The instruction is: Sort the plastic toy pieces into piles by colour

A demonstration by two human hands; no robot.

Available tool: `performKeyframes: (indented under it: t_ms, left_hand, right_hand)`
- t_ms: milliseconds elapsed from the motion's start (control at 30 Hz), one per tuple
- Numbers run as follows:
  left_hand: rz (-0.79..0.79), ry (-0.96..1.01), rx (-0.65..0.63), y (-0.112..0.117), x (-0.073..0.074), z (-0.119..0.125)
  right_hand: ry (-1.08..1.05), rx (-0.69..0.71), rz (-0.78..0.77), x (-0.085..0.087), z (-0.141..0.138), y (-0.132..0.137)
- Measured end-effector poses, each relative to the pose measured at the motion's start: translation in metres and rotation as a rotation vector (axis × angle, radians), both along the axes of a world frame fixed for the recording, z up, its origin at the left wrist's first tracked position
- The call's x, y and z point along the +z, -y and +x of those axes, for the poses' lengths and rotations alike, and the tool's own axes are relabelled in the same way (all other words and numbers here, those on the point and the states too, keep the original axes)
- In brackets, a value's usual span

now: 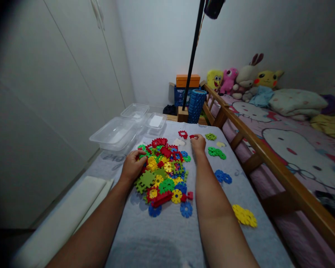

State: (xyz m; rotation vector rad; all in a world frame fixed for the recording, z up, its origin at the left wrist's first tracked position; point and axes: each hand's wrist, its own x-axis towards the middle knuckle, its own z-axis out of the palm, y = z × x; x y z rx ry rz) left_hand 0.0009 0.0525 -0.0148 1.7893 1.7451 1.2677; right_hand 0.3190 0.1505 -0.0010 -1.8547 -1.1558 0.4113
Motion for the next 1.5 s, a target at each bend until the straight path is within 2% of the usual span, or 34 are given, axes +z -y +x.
performKeyframes:
  t_ms: [267, 467, 567, 700, 833, 933, 1033, 1100, 1167, 1333, 1500]
  left_hand:
    - [-0.022, -0.016, -0.027, 0.001, 0.003, 0.0]
    - [-0.043, -0.019, -0.024, 0.002, 0.004, 0.0]
    - [-0.039, -0.016, -0.028, 0.002, 0.005, 0.0]
    - [-0.031, -0.014, -0.026, 0.002, 0.006, 0.001]
    - [-0.028, -0.007, -0.019, 0.002, 0.004, 0.001]
    - [-0.029, 0.001, -0.023, 0.002, 0.004, 0.0]
    - [-0.032, 0.018, -0.029, 0.002, 0.005, 0.0]
    - [-0.037, 0.03, -0.034, 0.002, 0.006, 0.0]
    - [-0.045, 0.038, -0.036, 0.002, 0.007, 0.0]
    - [-0.05, 0.04, -0.031, 0.002, 0.007, -0.001]
    - [-0.06, 0.022, -0.029, 0.002, 0.006, -0.001]
  right_hand:
    - [0.064, 0.125, 0.01, -0.01, -0.002, -0.011]
    - [0.321, 0.046, 0.08, -0.012, -0.003, -0.01]
    - [0.403, 0.033, 0.042, -0.017, -0.006, -0.009]
    - [0.416, 0.09, -0.016, -0.022, -0.008, -0.01]
    - [0.34, 0.104, -0.014, -0.018, -0.007, -0.007]
    - [0.241, 0.215, 0.032, -0.009, -0.008, -0.003]
    - [0.142, 0.477, 0.012, 0.001, -0.015, 0.002]
    - [0.152, 0.62, -0.032, 0.006, -0.023, 0.005]
    - [0.238, 0.706, -0.076, 0.009, -0.03, 0.007]
    - [0.35, 0.753, -0.171, 0.008, -0.036, 0.004]
    - [0.147, 0.724, -0.165, 0.008, -0.032, 0.005]
